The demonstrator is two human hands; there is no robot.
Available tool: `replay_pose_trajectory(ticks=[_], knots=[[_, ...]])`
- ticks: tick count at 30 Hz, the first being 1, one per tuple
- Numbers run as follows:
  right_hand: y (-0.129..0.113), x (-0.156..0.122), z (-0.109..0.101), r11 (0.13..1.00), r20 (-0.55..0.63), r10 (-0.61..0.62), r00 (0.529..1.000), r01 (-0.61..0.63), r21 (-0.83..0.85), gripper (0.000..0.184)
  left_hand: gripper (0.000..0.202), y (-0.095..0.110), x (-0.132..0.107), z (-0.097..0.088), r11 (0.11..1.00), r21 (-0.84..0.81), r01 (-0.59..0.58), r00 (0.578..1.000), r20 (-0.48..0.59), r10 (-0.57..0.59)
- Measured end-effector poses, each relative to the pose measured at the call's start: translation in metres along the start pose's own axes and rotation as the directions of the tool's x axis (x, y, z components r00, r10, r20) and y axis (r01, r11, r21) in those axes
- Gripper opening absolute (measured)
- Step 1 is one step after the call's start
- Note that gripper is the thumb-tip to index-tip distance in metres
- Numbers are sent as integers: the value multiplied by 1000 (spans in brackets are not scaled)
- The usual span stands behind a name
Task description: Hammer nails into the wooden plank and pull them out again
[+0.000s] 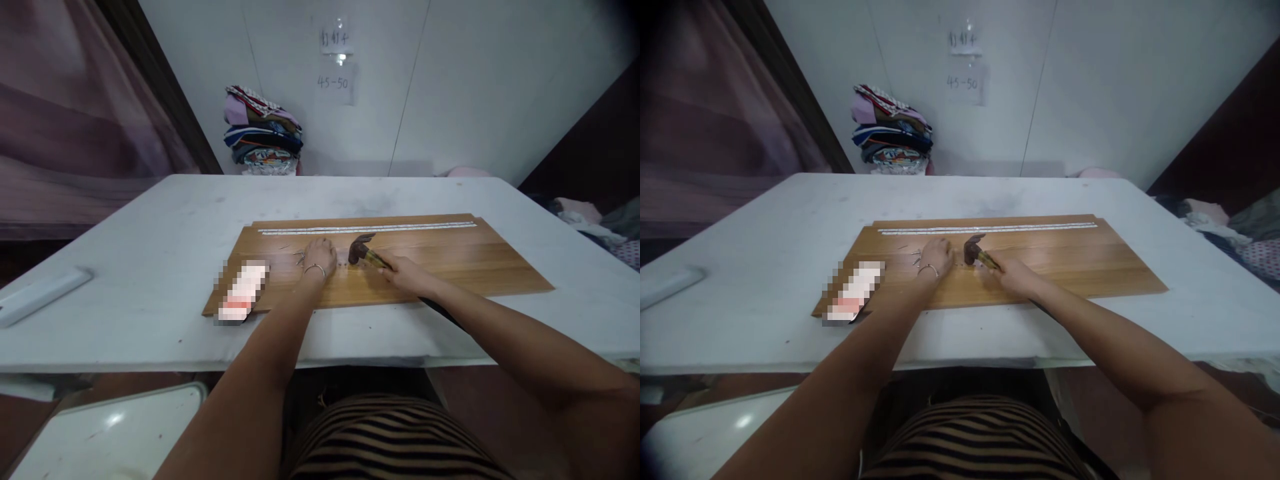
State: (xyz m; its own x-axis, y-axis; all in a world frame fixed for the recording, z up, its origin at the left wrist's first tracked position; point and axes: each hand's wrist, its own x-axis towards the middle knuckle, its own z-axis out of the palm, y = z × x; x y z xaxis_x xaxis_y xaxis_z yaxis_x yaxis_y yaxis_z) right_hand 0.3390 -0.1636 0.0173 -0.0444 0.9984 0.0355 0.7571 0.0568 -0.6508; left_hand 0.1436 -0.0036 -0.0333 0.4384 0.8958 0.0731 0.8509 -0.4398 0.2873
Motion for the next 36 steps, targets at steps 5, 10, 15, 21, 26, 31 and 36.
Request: replay_pose_trajectory(ticks=[5, 10, 15, 21, 26, 31, 36], knots=[[2, -2, 5, 999, 9, 46, 999, -46, -16, 52, 25, 0, -2, 0, 999, 21, -39, 999, -24, 40], [0, -1, 3, 998, 12, 61, 998, -61, -24, 52, 25, 0, -2, 0, 999, 25, -48, 999, -23, 48], [-5, -2, -3, 998, 25, 55, 998, -54, -39, 52, 26, -1, 0, 3, 998, 32, -48, 999, -18, 48], [-2, -1, -1, 999, 26, 41, 999, -40, -35, 52, 27, -1, -1, 2, 998, 35, -51, 998, -23, 52], [-1, -2, 2, 999, 22, 51, 998, -51, -17, 50, 25, 1, -3, -2, 999, 24, -35, 999, -14, 36], [-3, -2, 3, 998, 17, 68, 998, -68, -12, 54, 27, 2, -3, -2, 999, 33, -37, 999, -18, 37], [-2, 0, -2, 999, 17, 44, 999, -44, -20, 56, 25, 1, -2, -1, 998, 45, -42, 999, -9, 43]])
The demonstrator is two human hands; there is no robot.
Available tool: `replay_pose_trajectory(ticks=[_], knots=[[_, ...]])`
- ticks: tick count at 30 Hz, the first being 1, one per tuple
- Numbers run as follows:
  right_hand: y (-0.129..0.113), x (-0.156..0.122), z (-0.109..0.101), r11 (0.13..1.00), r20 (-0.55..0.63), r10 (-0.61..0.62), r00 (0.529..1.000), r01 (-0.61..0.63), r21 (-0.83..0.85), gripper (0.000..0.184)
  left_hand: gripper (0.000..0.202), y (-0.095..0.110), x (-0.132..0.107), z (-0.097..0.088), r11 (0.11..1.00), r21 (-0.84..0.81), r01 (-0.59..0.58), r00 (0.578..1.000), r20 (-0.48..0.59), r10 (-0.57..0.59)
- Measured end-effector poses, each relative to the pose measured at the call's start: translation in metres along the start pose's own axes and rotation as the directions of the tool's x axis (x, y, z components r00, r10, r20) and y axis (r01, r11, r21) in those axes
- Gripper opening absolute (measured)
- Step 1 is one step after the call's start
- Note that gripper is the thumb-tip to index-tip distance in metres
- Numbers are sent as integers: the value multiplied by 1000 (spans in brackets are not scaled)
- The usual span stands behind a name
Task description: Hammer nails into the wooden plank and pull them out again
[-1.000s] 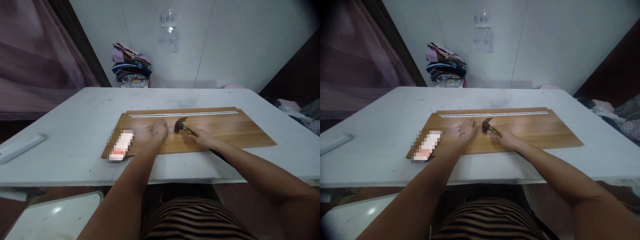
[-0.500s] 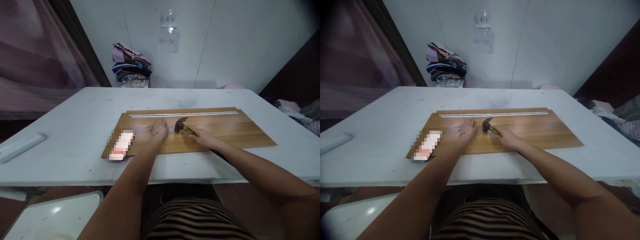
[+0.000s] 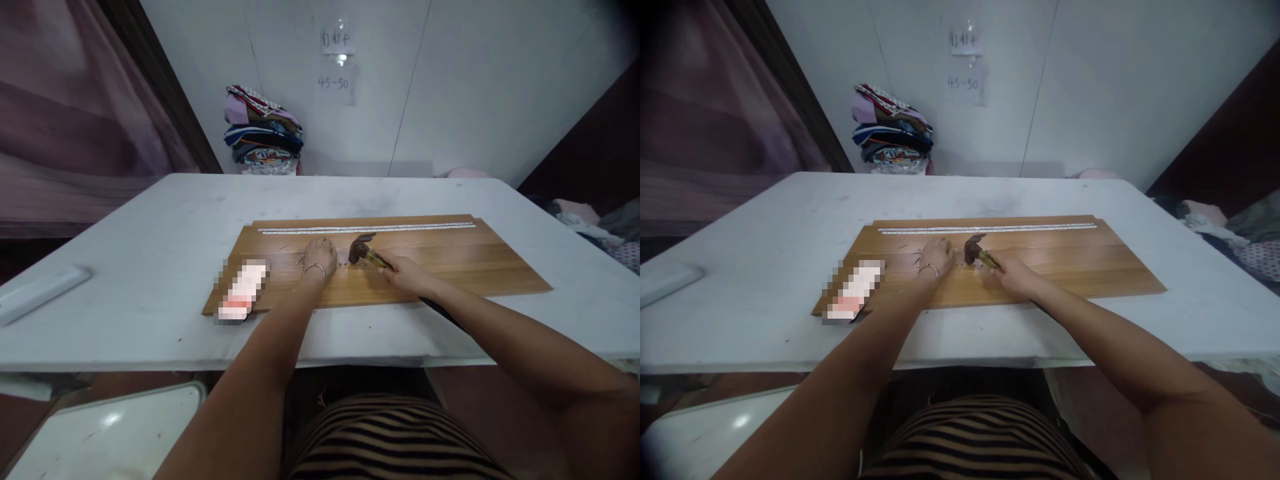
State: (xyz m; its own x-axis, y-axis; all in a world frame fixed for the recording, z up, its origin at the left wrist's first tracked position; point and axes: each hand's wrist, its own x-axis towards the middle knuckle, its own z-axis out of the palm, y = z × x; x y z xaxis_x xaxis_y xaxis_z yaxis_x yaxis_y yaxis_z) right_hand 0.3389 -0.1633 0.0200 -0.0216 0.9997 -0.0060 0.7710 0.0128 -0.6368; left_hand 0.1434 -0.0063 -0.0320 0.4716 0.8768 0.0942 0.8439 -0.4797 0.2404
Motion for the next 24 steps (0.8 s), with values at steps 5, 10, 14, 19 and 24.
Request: replay_pose_trajectory(ticks=[5, 10, 14, 19, 24], knots=[[2, 1, 0, 1000, -2, -20, 1000, 20, 8, 55, 26, 1, -1, -1, 1000, 11, -3, 1000, -5, 3], [0, -2, 3, 1000, 9, 8, 1000, -8, 1, 48, 26, 2, -3, -1, 1000, 13, -4, 1000, -18, 4], [-1, -2, 4, 1000, 5, 14, 1000, -14, 12, 51, 26, 1, -2, -1, 1000, 15, -17, 1000, -20, 17], [0, -1, 3, 1000, -2, 4, 1000, -4, 10, 51, 26, 1, -1, -2, 1000, -10, -12, 1000, -13, 12], [-1, 0, -2, 1000, 2, -14, 1000, 14, -10, 54, 26, 1, -3, -1, 1000, -5, 0, 1000, -29, 0]])
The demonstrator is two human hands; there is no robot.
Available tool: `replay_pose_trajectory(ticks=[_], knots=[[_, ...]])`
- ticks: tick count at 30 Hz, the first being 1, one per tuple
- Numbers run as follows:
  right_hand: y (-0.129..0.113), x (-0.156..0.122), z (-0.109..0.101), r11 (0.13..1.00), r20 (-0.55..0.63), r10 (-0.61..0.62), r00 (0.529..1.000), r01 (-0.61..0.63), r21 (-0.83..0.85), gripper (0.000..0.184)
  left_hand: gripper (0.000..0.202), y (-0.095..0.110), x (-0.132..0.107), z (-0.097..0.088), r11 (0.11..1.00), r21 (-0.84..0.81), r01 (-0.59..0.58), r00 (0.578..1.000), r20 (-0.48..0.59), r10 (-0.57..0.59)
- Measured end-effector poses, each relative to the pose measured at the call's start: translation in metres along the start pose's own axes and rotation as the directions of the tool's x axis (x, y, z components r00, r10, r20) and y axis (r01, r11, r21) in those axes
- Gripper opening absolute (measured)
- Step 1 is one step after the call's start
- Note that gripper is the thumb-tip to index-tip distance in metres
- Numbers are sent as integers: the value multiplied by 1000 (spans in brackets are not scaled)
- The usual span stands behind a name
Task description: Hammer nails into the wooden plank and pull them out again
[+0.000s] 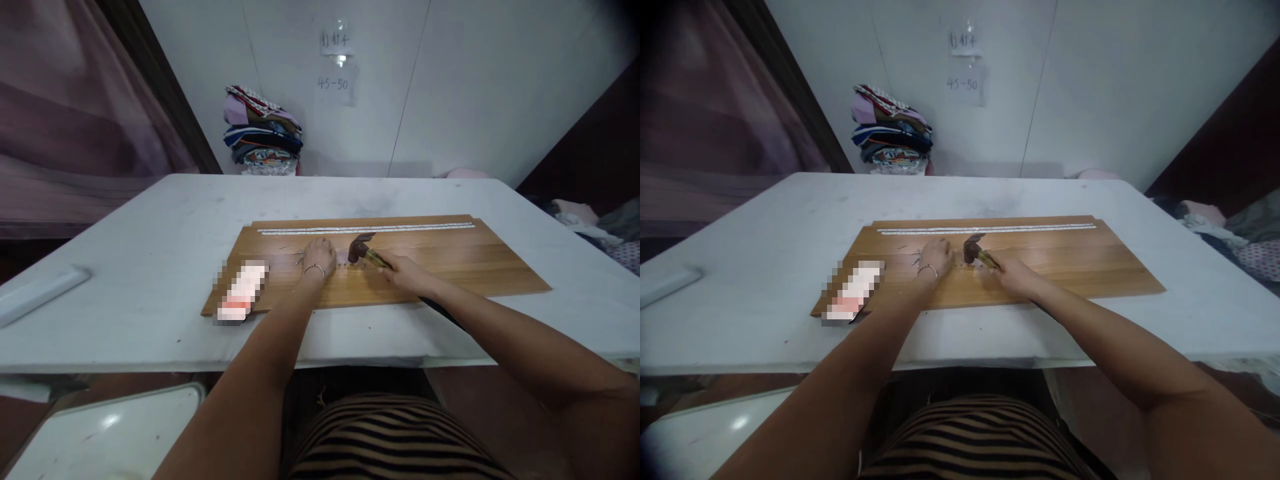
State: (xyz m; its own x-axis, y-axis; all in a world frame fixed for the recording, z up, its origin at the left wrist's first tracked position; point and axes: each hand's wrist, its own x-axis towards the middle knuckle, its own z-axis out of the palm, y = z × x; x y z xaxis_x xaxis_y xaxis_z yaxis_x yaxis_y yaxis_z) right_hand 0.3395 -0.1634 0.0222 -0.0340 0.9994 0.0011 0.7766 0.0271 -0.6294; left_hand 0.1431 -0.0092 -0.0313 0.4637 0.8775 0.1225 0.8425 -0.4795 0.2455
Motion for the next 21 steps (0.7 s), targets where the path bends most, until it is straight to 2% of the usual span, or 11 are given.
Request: replay_pose_trajectory(ticks=[13, 21], knots=[[-1, -1, 7, 999, 18, 38, 999, -38, 11, 53, 26, 3, -1, -6, 1000, 17, 8, 999, 35, -9], [0, 0, 1, 1000, -8, 2, 1000, -2, 0, 52, 25, 0, 1, -2, 1000, -10, 7, 1000, 23, -7]])
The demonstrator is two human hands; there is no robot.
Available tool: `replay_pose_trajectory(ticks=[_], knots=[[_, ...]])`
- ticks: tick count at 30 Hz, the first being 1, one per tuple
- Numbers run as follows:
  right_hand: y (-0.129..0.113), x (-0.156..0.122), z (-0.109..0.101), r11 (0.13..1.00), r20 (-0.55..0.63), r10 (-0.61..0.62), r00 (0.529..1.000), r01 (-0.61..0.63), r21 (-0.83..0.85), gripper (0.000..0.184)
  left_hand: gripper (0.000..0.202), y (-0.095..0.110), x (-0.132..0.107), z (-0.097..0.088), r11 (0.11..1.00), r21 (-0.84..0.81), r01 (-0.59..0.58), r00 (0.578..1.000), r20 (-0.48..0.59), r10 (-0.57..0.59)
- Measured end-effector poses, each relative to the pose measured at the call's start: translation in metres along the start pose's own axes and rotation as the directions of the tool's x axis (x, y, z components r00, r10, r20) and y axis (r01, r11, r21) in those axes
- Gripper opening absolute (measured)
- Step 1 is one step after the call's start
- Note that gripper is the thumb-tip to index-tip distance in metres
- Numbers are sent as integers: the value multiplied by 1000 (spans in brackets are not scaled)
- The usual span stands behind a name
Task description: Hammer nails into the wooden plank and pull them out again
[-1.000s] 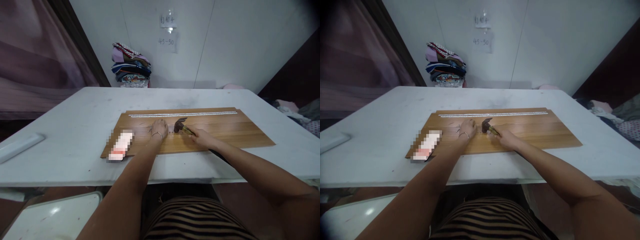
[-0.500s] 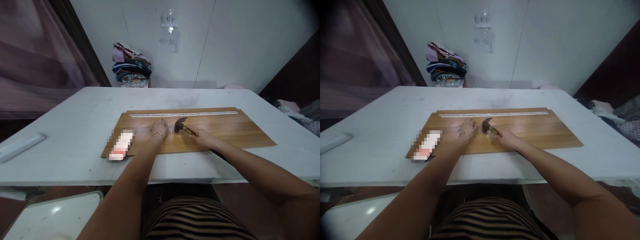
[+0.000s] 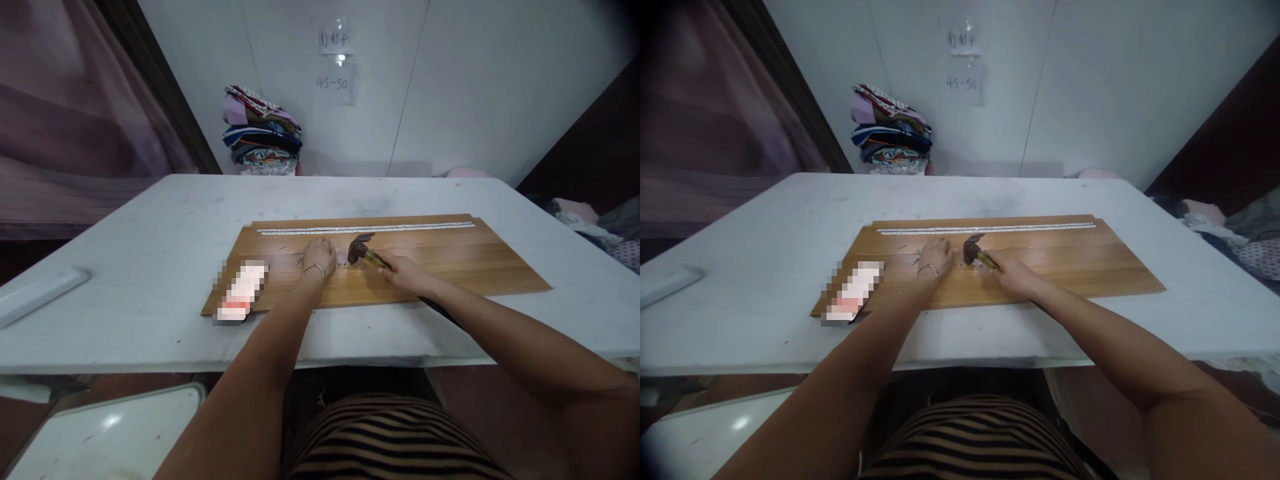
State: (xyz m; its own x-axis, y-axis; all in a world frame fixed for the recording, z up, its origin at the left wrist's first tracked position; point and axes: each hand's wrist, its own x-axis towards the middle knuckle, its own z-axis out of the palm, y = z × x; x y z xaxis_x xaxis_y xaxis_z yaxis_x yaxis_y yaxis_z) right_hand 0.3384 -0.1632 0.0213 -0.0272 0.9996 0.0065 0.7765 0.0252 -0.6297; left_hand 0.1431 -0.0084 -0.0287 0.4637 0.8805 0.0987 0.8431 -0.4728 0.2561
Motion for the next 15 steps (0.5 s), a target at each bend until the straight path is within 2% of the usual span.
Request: replay_pose_trajectory(ticks=[6, 15], knots=[[1, -2, 3, 1000, 4, -5, 1000, 5, 21, 48, 23, -2, 1, 2, 1000, -15, 5, 1000, -4, -5], [-1, -2, 5, 999, 12, 38, 999, -39, 5, 53, 25, 0, -1, 0, 1000, -4, -7, 1000, -10, 7]])
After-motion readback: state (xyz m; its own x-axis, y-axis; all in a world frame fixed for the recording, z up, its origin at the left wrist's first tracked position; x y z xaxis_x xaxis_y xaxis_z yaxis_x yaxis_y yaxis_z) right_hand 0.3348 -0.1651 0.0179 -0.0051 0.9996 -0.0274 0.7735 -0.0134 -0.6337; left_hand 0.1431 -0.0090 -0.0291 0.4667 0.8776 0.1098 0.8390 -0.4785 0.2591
